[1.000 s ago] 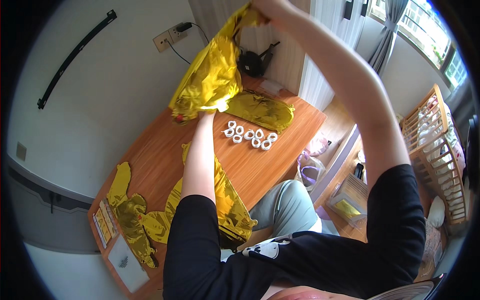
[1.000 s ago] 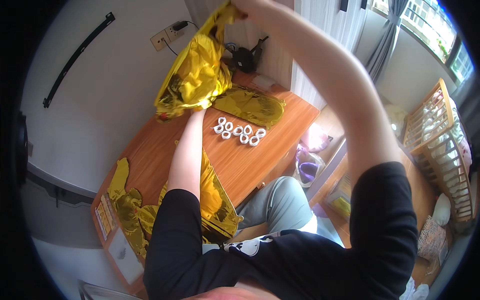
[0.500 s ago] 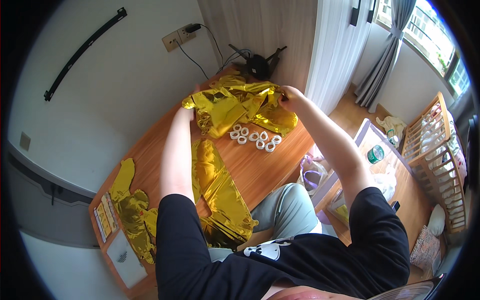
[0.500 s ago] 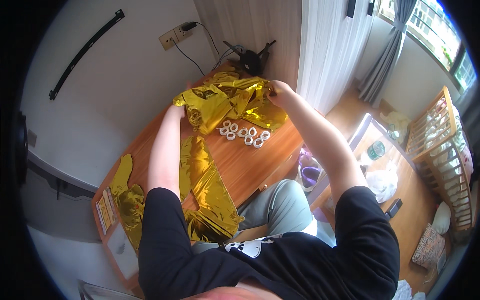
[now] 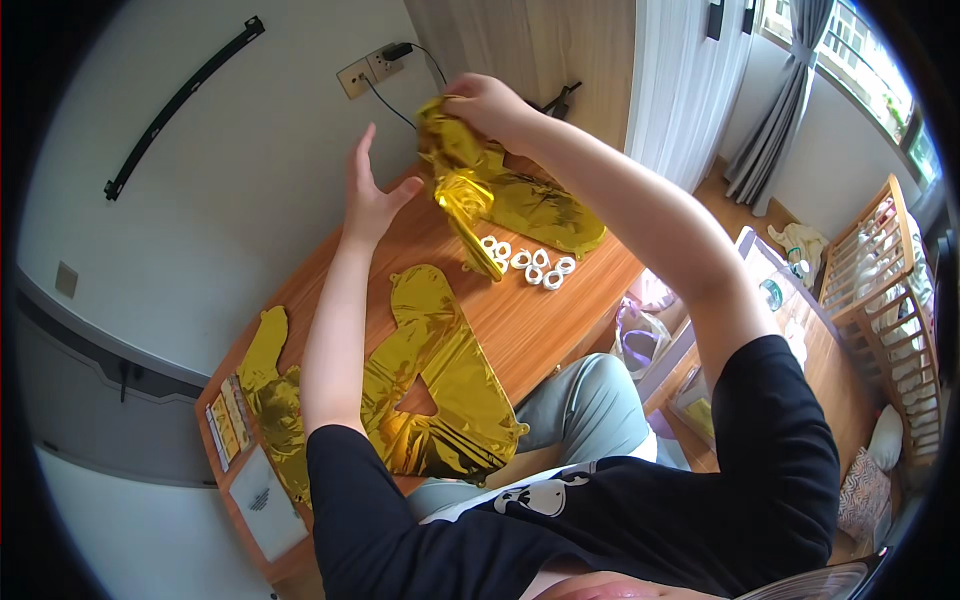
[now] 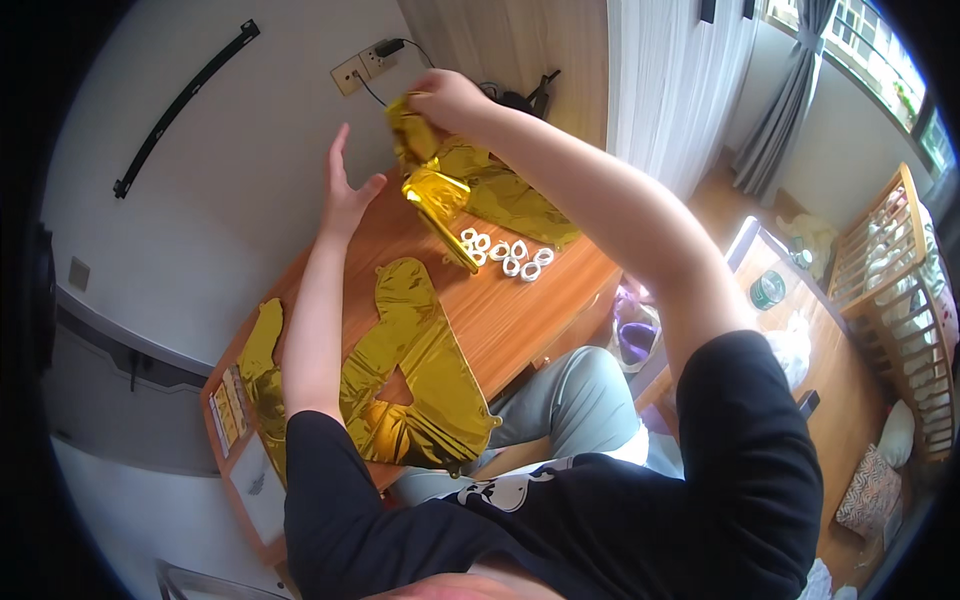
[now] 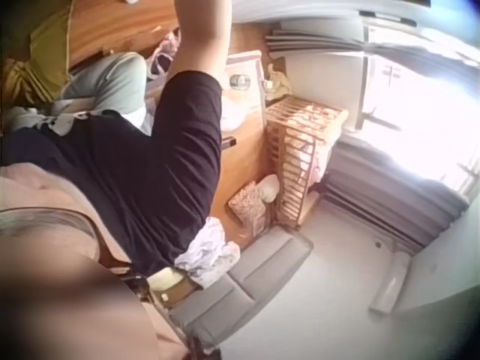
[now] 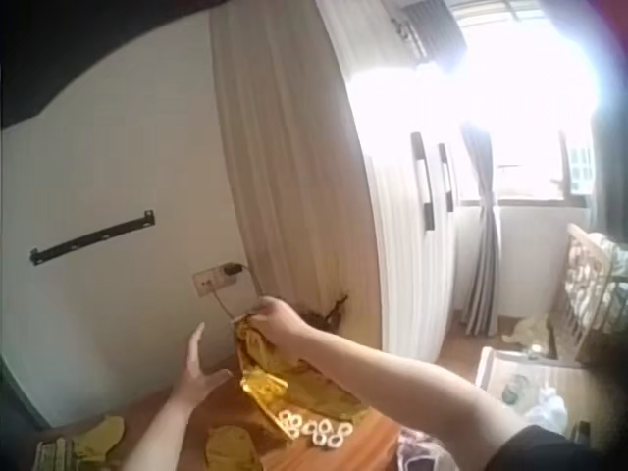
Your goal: Organizing and flattening out gold foil party balloons on a desk.
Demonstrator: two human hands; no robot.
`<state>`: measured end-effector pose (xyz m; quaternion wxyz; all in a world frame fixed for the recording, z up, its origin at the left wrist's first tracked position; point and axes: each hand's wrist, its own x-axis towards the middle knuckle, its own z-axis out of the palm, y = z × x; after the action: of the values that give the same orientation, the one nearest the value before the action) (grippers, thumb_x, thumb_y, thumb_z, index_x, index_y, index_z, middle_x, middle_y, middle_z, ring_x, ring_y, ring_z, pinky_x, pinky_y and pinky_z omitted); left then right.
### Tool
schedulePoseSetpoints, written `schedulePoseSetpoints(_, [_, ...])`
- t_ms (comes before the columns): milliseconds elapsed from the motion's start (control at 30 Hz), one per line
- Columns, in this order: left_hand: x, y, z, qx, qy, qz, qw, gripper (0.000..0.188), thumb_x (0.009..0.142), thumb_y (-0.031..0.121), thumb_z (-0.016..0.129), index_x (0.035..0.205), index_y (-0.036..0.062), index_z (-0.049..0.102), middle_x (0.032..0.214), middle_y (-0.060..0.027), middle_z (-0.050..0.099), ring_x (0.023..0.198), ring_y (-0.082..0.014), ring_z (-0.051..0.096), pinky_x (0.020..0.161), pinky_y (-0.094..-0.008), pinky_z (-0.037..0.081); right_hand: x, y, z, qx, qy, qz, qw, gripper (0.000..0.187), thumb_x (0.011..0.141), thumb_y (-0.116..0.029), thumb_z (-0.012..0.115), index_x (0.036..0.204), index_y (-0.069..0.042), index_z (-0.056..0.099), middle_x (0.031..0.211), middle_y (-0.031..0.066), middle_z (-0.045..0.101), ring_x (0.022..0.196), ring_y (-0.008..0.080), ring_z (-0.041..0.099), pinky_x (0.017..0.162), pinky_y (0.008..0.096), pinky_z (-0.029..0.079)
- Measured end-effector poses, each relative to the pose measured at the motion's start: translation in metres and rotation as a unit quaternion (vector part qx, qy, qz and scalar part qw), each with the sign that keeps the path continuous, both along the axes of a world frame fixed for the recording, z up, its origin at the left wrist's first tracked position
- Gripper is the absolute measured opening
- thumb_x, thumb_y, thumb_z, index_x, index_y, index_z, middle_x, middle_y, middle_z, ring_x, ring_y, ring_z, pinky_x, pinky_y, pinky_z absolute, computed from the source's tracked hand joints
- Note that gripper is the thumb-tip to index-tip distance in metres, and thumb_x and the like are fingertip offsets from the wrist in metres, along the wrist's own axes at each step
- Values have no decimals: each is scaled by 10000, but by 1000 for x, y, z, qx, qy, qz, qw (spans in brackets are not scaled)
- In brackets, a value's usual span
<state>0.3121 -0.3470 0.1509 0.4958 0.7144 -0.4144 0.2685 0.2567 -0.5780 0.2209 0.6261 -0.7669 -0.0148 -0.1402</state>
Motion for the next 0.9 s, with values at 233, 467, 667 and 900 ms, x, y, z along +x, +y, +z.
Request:
schedulePoseSetpoints(233, [-96, 40, 73, 106, -30, 20, 994, 768, 760, 271, 856, 1371, 47, 449, 1359, -149, 495, 1311, -328, 466, 1167, -438, 333, -120, 85, 138, -557, -253, 154, 776, 173, 958, -167, 571, 1093, -79, 633, 948, 125, 709, 876, 319, 676, 776, 424, 535])
schedulePoseSetpoints(467, [-156, 81, 88, 161, -122, 42, 978, 226, 929, 105, 654, 1142, 65, 591, 1008, -70, 676, 975, -228, 650, 988, -405, 446, -183, 98, 174, -718, -317, 178, 593, 184, 963, -177, 582, 1101, -88, 665, 922, 96, 716, 859, 295, 692, 777, 378, 553])
schedulePoseSetpoints(667, [-193, 77, 81, 100, 46, -41, 993, 119, 1000, 120, 609, 1063, 21, 591, 852, -64, 660, 752, -114, 588, 686, -275, 461, -193, 50, 233, -750, -208, 133, 614, 193, 943, -179, 614, 1066, -50, 688, 941, 112, 717, 859, 274, 693, 757, 377, 558])
schedulePoseSetpoints(900, [-204, 84, 51, 96, 154, -189, 965, 275, 935, 135, 747, 1147, 7, 629, 998, -2, 665, 920, -72, 582, 789, -261, 483, -269, 110, 239, -769, -59, 78, 632, 214, 919, -180, 651, 1025, -5, 714, 963, 131, 717, 858, 249, 695, 732, 376, 564])
